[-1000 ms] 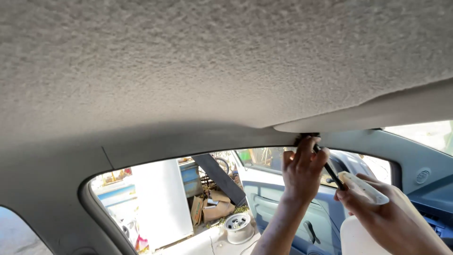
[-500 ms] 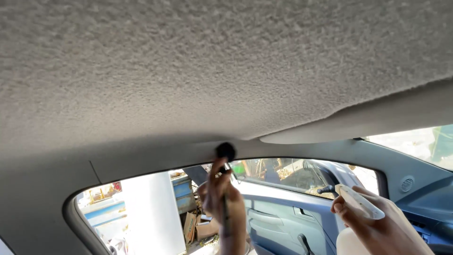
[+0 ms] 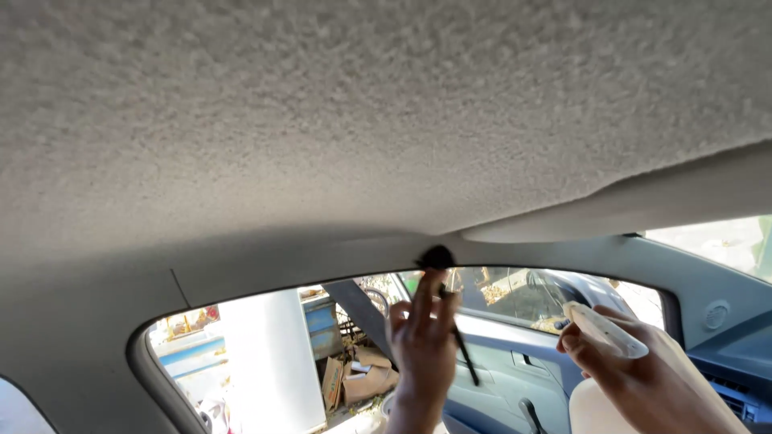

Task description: The person is cleaning various parts of the car interior, including the vents, steering wheel, and dashboard, using a detailing brush and a spray bottle.

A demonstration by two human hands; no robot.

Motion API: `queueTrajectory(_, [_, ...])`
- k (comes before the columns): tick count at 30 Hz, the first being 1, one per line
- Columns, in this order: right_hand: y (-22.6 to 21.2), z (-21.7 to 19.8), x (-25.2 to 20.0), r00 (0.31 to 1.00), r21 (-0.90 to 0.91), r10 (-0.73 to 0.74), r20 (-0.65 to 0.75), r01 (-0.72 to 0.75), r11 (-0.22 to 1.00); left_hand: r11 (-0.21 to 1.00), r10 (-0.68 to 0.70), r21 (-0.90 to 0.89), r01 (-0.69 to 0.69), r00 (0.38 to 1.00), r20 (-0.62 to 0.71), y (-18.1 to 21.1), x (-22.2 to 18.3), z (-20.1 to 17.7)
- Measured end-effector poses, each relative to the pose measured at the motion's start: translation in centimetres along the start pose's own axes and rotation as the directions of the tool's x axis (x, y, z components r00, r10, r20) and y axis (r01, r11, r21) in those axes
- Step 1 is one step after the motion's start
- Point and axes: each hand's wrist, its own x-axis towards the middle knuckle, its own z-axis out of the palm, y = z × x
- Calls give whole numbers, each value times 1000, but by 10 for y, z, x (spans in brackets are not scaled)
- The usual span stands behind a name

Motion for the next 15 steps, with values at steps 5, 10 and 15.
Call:
queueTrajectory(5, [-8, -33, 3, 999, 176, 3, -47, 5, 984, 974, -121, -199, 110, 992, -44, -16, 8, -2])
queueTrajectory(10, [-26, -64, 5, 990, -172, -55, -132, 32, 985, 987, 4, -154, 45, 954, 301, 53, -25, 92])
queueTrajectory(15, [5, -81, 56, 980, -75, -167, -103, 160, 984, 973, 68, -232, -16, 973, 219, 60, -16, 84])
